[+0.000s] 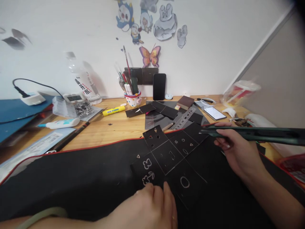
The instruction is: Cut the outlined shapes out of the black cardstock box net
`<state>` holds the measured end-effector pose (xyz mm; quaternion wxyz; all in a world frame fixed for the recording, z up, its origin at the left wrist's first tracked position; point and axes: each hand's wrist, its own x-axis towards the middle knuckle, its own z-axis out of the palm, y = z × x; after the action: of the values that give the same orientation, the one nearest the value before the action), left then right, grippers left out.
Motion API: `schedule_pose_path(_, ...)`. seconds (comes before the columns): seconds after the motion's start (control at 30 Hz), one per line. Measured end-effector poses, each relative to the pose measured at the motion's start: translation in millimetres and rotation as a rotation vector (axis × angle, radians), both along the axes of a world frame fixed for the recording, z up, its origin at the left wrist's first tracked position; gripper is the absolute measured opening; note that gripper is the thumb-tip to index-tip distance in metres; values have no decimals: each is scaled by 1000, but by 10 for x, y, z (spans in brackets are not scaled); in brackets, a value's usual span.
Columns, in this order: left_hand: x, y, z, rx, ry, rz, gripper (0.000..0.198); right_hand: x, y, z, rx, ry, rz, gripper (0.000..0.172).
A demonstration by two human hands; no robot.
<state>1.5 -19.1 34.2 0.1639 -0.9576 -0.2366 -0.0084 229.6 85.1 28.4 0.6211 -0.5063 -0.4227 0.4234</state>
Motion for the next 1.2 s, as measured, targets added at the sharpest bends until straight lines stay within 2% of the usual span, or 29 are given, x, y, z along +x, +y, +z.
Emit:
schedule_pose_path(0.07, -1, 79, -7, -1, 13, 32, 26, 24, 14, 7, 13, -1, -21, 9)
schedule_pose_path(0.17, -52, 311, -32, -106, -32, 120, 22, 53, 34, 15, 24, -39, -55, 10)
schedule_pose_path(0.3, -214, 760, -41, -245, -276, 329, 22, 99, 62, 17, 66, -76, -87, 9)
schedule_pose_path(0.4, -349, 1040, -91, -374, -478, 433, 26, 121, 75, 20, 71, -71, -90, 8)
schedule_pose_path(0.5, -444, 1201, -200, -479, -639, 546, 41, 116, 69, 26, 61, -65, -77, 7)
schedule_pose_path(0.6, -490, 1268, -305, -540, -695, 622, 50, 100, 48, 22, 60, -74, -22, 6)
schedule_pose_path(0.8, -509, 1314, -432, -678, -719, 594, 51, 78, -1, -11, 21, -197, 86, 11)
schedule_pose_path(0.9, -515, 1333, -463, -716, -728, 543, 44, 47, -24, 4, -13, -227, 134, 14)
schedule_pose_path(1.03, -515, 1331, -442, -714, -733, 498, 35, -18, -56, 51, -60, -243, 143, 15)
schedule_pose_path(1.2, -495, 1293, -347, -717, -762, 489, 30, -35, -80, 79, -65, -239, 166, 17)
